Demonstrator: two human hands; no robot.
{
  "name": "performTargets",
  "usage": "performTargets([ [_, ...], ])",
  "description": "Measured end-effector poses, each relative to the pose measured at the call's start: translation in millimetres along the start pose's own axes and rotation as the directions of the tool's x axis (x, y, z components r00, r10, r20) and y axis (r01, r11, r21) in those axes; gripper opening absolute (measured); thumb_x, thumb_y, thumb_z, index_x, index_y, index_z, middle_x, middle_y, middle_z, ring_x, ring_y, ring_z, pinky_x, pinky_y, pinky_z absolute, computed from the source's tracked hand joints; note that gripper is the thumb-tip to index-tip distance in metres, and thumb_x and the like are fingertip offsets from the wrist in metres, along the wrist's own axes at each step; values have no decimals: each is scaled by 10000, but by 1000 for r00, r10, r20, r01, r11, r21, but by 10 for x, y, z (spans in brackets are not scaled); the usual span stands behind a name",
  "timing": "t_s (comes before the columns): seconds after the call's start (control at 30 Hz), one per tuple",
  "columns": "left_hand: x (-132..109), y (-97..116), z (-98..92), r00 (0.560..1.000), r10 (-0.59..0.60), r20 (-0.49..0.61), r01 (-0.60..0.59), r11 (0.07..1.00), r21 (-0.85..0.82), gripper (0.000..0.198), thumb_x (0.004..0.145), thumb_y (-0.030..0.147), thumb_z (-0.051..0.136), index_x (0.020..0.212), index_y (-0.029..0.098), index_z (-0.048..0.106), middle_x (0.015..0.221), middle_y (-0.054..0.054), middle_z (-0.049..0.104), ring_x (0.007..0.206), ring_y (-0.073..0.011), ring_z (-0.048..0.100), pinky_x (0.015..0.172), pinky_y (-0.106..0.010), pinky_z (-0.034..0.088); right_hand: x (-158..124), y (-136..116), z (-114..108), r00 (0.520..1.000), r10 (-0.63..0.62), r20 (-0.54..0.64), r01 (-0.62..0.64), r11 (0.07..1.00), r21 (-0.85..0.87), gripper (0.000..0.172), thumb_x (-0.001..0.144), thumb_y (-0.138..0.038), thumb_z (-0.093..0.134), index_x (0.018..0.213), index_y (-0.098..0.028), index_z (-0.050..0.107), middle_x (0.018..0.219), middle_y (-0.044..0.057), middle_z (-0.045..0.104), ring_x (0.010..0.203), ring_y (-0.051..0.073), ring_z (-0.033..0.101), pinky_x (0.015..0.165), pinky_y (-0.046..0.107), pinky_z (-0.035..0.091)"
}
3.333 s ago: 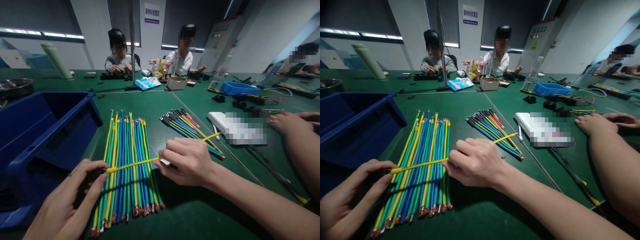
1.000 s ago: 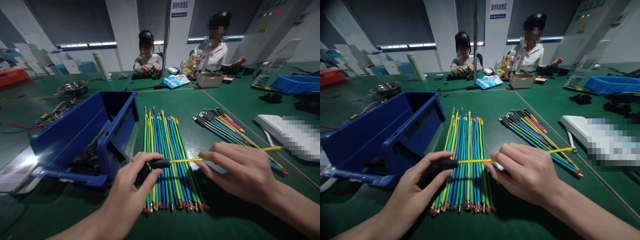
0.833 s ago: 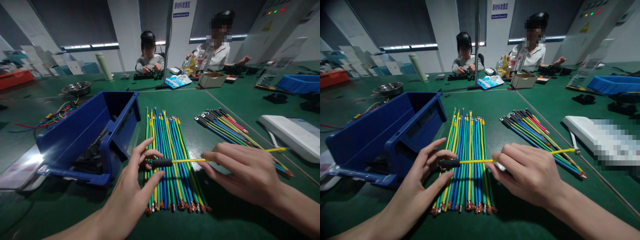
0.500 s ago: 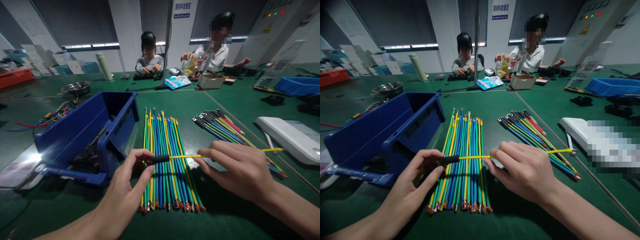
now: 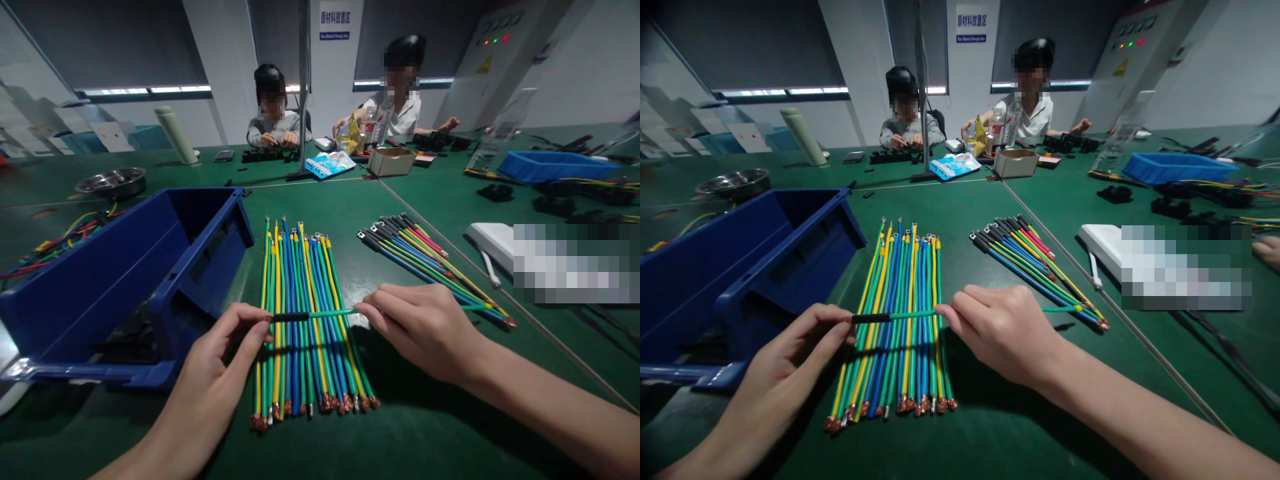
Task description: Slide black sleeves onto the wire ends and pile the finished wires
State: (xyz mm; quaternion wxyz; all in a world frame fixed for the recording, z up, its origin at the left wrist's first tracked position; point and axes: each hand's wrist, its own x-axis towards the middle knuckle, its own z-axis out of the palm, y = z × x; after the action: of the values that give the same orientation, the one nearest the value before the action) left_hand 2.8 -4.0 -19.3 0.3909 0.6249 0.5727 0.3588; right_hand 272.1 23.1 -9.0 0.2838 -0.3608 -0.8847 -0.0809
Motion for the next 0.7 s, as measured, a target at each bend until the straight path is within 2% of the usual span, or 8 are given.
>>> performTargets([
  [0.07,12,6,4,1000,-4,3,4,1000,-3,234,949,490,535,933,263,593,794,26,607,800,-174,597,709,-228,502,-6,-29,5,999,11,47,-11,1000,18,372,1015,-247,419,672,-174,544,570,-37,492,466,70,391,479,257,261],
  [0.3,48,36,22,1000,-15,25,15,1000,-8,258,933,510,536,918,260,598,814,18,626,822,-185,604,742,-242,510,-12,-70,37,984,87,154,-96,994,51,411,1039,-308,357,694,-174,536,564,-45,468,452,76,369,482,270,240],
  [0.53,58,30,18,1000,-17,14,16,999,40,268,910,524,559,893,261,611,823,19,623,814,-192,599,702,-233,510,-4,-46,19,977,126,173,-144,985,96,412,1034,-320,364,693,-174,543,574,-34,486,471,79,376,493,258,244],
  [0.7,47,7,24,999,-40,1,40,998,46,267,916,525,542,1007,283,608,972,8,632,952,-216,599,823,-272,521,-15,-41,46,979,121,163,-144,981,132,379,1020,-311,399,712,-165,565,584,-36,491,474,75,390,494,248,266],
])
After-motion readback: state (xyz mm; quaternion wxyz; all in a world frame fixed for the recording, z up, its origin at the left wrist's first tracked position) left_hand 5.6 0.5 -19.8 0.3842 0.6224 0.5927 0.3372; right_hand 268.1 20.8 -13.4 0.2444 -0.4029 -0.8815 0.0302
